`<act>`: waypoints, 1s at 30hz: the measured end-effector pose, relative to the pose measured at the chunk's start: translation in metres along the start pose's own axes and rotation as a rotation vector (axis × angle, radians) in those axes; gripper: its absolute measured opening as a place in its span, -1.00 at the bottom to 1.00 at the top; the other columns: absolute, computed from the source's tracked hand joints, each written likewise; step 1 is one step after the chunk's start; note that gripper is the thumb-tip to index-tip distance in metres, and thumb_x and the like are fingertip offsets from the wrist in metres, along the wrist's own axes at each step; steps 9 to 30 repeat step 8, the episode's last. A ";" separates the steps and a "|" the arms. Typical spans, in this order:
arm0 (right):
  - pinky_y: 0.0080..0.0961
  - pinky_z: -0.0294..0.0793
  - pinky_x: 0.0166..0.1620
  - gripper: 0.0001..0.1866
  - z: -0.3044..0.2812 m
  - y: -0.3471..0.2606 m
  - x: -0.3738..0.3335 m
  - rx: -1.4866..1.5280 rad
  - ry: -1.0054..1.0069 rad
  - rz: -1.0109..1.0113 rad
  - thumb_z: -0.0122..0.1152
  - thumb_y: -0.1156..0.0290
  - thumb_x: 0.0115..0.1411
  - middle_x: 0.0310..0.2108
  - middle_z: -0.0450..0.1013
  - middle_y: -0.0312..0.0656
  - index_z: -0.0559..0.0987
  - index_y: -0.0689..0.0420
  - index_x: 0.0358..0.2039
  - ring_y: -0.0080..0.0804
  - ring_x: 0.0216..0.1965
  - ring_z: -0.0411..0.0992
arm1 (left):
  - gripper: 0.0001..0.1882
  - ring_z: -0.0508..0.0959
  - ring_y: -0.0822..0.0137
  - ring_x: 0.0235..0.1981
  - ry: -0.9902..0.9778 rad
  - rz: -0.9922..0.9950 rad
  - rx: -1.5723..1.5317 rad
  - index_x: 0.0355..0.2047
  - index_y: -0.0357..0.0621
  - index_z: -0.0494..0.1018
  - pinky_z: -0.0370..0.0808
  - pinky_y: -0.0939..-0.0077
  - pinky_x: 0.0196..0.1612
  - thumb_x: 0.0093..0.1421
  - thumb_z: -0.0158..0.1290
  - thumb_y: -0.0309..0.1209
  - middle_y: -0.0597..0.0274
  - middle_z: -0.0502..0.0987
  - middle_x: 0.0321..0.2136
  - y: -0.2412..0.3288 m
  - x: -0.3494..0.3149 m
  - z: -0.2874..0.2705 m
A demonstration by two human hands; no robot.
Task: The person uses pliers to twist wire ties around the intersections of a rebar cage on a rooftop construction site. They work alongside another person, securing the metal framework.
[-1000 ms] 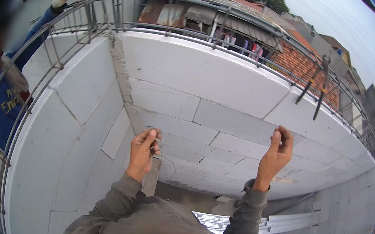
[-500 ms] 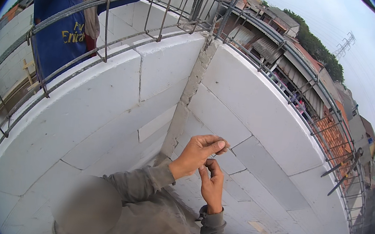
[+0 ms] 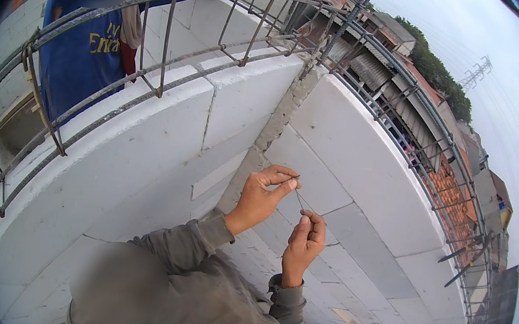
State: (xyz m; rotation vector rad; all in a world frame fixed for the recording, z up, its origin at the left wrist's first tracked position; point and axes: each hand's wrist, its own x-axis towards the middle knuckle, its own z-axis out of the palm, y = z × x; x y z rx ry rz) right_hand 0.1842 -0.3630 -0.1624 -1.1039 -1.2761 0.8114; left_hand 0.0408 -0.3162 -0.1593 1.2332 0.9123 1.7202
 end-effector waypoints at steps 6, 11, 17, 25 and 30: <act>-0.67 -0.01 -0.47 -0.83 -0.024 -0.001 0.022 -0.072 0.063 -0.017 0.15 0.41 0.40 -0.62 0.24 -0.56 0.60 0.26 -0.20 -0.80 -0.55 0.06 | -0.78 0.60 0.46 -0.28 -0.315 -0.178 0.075 -0.13 -0.30 0.65 0.56 0.50 -0.11 0.33 0.20 -0.38 0.28 0.68 -0.31 0.006 0.017 -0.018; -0.67 -0.01 -0.47 -0.83 -0.026 -0.007 0.024 -0.064 0.073 -0.027 0.15 0.42 0.40 -0.62 0.24 -0.55 0.60 0.27 -0.19 -0.80 -0.56 0.05 | -0.77 0.59 0.47 -0.30 -0.384 -0.172 0.043 -0.13 -0.29 0.65 0.56 0.50 -0.12 0.33 0.21 -0.38 0.30 0.68 -0.34 0.003 0.022 -0.019; -0.67 -0.01 -0.47 -0.83 -0.026 -0.007 0.024 -0.064 0.073 -0.027 0.15 0.42 0.40 -0.62 0.24 -0.55 0.60 0.27 -0.19 -0.80 -0.56 0.05 | -0.77 0.59 0.47 -0.30 -0.384 -0.172 0.043 -0.13 -0.29 0.65 0.56 0.50 -0.12 0.33 0.21 -0.38 0.30 0.68 -0.34 0.003 0.022 -0.019; -0.67 -0.01 -0.47 -0.83 -0.026 -0.007 0.024 -0.064 0.073 -0.027 0.15 0.42 0.40 -0.62 0.24 -0.55 0.60 0.27 -0.19 -0.80 -0.56 0.05 | -0.77 0.59 0.47 -0.30 -0.384 -0.172 0.043 -0.13 -0.29 0.65 0.56 0.50 -0.12 0.33 0.21 -0.38 0.30 0.68 -0.34 0.003 0.022 -0.019; -0.67 -0.01 -0.47 -0.83 -0.026 -0.007 0.024 -0.064 0.073 -0.027 0.15 0.42 0.40 -0.62 0.24 -0.55 0.60 0.27 -0.19 -0.80 -0.56 0.05 | -0.77 0.59 0.47 -0.30 -0.384 -0.172 0.043 -0.13 -0.29 0.65 0.56 0.50 -0.12 0.33 0.21 -0.38 0.30 0.68 -0.34 0.003 0.022 -0.019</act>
